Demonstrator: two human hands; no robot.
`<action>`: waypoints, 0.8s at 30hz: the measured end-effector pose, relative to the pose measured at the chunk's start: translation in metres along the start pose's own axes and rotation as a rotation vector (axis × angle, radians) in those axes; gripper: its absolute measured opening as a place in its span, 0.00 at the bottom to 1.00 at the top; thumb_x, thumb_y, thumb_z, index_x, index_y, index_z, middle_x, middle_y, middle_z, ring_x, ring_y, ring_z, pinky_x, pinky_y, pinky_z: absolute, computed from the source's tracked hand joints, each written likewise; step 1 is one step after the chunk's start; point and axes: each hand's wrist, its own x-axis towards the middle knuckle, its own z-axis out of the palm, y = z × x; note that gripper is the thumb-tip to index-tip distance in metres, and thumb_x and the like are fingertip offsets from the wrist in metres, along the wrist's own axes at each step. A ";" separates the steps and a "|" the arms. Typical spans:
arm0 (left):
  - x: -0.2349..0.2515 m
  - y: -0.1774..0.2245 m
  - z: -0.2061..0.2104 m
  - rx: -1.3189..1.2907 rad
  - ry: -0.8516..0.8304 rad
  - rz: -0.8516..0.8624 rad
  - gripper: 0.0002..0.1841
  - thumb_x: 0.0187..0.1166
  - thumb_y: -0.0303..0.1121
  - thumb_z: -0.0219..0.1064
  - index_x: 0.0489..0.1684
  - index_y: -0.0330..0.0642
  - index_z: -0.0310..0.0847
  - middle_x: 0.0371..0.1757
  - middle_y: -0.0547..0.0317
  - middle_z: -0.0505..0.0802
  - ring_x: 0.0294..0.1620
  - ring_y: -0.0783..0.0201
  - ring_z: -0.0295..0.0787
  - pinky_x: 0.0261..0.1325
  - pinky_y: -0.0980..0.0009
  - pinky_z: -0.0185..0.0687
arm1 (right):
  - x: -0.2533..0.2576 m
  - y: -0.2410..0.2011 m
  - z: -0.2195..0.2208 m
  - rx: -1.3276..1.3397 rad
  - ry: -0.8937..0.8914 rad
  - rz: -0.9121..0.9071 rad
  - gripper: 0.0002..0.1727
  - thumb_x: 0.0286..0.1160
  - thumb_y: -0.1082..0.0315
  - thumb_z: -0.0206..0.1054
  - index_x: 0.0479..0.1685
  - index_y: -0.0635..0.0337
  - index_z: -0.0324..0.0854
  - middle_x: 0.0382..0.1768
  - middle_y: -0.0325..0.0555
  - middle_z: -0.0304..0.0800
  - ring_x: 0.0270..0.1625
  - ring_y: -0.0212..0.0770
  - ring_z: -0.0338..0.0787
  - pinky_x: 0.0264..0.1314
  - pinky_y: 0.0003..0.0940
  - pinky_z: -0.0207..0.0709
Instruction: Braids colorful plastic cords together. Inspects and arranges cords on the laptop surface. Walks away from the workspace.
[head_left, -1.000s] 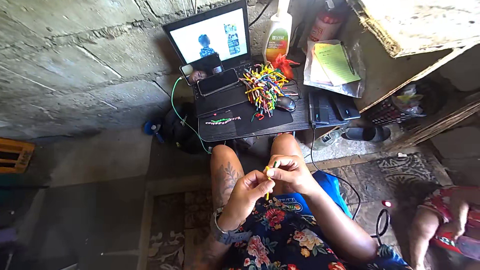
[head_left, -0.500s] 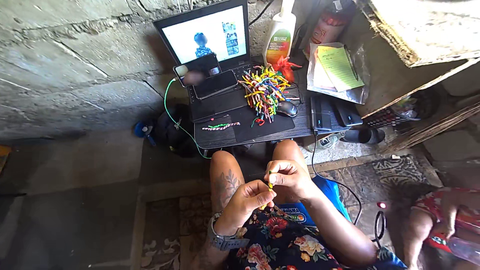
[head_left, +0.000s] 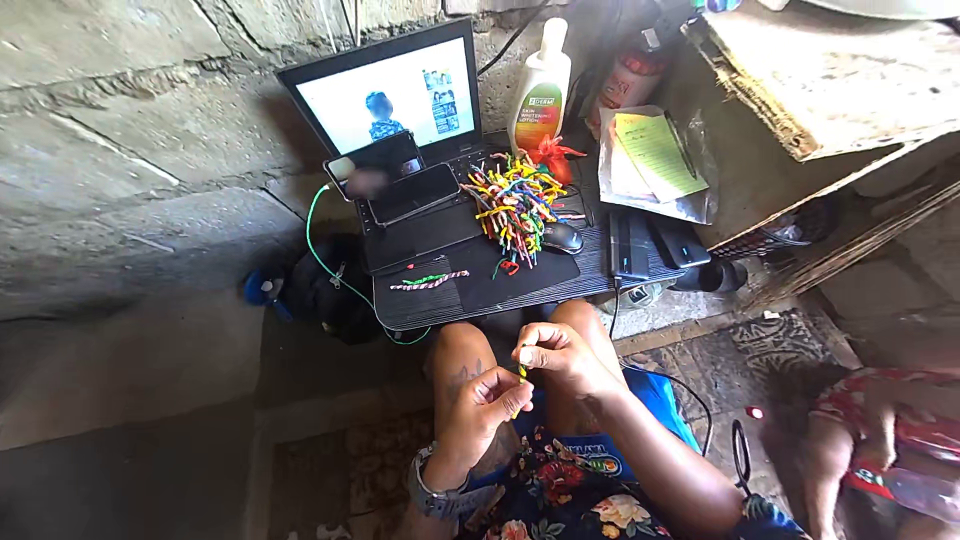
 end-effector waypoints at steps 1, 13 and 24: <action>0.004 -0.003 -0.001 0.057 0.033 0.046 0.04 0.74 0.23 0.68 0.34 0.45 0.84 0.30 0.74 0.92 0.31 0.83 0.86 0.39 0.85 0.82 | 0.002 0.002 0.001 -0.024 0.063 -0.011 0.06 0.74 0.69 0.72 0.29 0.48 0.87 0.31 0.22 0.89 0.36 0.17 0.85 0.43 0.17 0.79; 0.111 0.015 -0.078 1.256 0.446 0.261 0.12 0.82 0.35 0.68 0.50 0.37 0.92 0.50 0.41 0.93 0.56 0.43 0.90 0.62 0.44 0.81 | 0.095 0.031 -0.052 -1.354 0.304 -0.079 0.18 0.82 0.71 0.61 0.64 0.47 0.90 0.54 0.58 0.90 0.58 0.62 0.87 0.57 0.62 0.76; 0.156 -0.010 -0.095 1.214 0.548 0.224 0.16 0.83 0.32 0.64 0.64 0.44 0.89 0.69 0.39 0.86 0.69 0.39 0.82 0.73 0.42 0.73 | 0.101 0.041 -0.068 -1.439 0.336 -0.078 0.13 0.81 0.71 0.60 0.52 0.57 0.91 0.56 0.65 0.88 0.61 0.68 0.86 0.60 0.64 0.76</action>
